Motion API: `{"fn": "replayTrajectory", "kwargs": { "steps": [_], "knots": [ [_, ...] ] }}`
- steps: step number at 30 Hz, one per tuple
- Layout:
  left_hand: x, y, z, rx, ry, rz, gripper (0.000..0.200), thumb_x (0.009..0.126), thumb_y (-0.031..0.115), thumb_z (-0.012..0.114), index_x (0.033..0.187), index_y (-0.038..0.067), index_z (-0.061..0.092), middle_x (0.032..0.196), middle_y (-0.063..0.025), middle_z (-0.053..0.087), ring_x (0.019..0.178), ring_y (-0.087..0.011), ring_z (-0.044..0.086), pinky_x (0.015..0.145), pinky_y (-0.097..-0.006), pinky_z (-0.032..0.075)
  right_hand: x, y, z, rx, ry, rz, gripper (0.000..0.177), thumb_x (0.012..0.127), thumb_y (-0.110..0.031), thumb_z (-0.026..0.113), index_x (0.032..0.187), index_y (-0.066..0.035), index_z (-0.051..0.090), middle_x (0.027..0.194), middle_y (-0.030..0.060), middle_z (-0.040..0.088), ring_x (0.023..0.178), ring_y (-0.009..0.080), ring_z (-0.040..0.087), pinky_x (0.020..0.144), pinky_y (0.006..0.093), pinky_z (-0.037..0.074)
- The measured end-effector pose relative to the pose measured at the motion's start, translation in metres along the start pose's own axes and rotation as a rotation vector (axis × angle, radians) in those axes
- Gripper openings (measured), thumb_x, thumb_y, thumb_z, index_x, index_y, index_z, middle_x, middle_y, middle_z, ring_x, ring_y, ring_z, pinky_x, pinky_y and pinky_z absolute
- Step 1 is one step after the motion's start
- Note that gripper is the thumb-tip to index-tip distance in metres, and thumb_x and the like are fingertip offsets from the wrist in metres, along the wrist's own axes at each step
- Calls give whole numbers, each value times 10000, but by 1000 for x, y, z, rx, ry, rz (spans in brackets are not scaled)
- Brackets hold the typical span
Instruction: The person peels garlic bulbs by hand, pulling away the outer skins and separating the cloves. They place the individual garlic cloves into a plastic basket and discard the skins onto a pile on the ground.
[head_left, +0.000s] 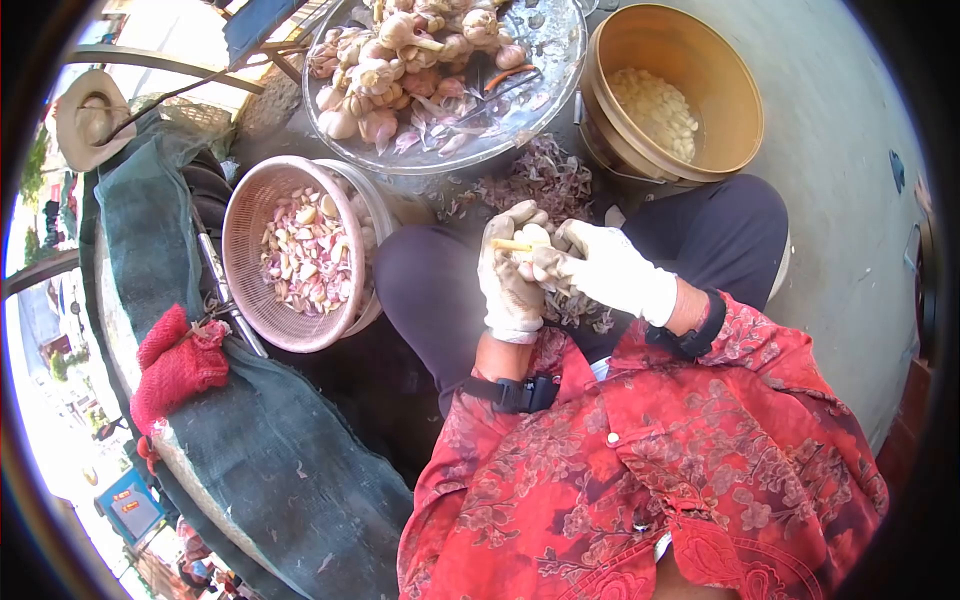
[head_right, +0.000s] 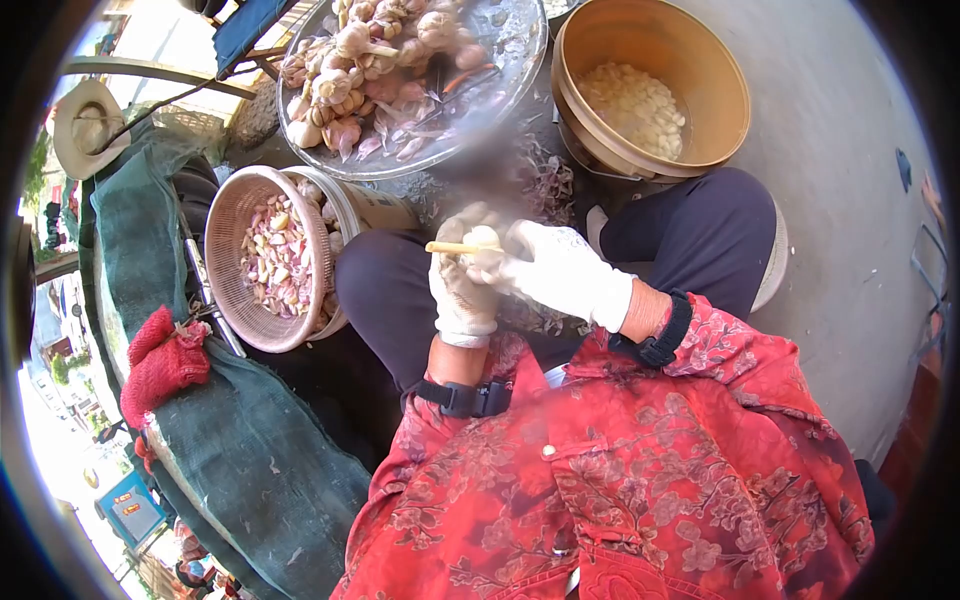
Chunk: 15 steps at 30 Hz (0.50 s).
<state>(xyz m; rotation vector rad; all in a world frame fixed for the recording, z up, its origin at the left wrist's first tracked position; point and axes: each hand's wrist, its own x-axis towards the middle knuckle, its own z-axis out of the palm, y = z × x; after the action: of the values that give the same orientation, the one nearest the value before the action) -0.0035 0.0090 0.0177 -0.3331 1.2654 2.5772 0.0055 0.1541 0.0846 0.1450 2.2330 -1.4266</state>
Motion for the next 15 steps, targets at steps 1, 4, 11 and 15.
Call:
{"fn": "replayTrajectory", "kwargs": {
  "steps": [1, 4, 11, 15],
  "knots": [
    [-2, 2, 3, 4, -4, -1, 515, 962, 422, 439, 1196, -34, 498, 1031, -132, 612, 958, -228, 607, 872, -350, 503, -3, 1, 5, -27, 11, -9, 394, 844, -381, 658, 866, 2, 570, 778, 161, 607, 702, 240, 571, 664, 356, 462],
    [-5, 6, 7, 236, -43, 14, 403, 984, 345, 433, 1133, -14, 538, 1027, -112, 622, 943, -184, 613, 810, -295, 511, -6, 6, 7, 105, 26, -37, 404, 837, -388, 651, 964, -10, 587, 884, 189, 631, 799, 314, 613, 710, 384, 473],
    [6, -22, -26, -143, -49, -384, 253, 959, 258, 479, 980, 20, 562, 934, -144, 642, 803, -236, 632, 686, -342, 537, -16, 11, 11, -208, 3, -120, 342, 846, -337, 600, 999, -31, 587, 916, 198, 635, 850, 385, 610, 726, 433, 482],
    [10, -27, -31, -749, -246, -579, 160, 927, 212, 503, 880, 66, 550, 882, -157, 645, 736, -274, 625, 575, -369, 527, -14, 15, 20, -316, 25, -176, 303, 847, -288, 592, 1012, -35, 572, 880, 194, 625, 823, 381, 610, 717, 442, 489]
  ]
}}
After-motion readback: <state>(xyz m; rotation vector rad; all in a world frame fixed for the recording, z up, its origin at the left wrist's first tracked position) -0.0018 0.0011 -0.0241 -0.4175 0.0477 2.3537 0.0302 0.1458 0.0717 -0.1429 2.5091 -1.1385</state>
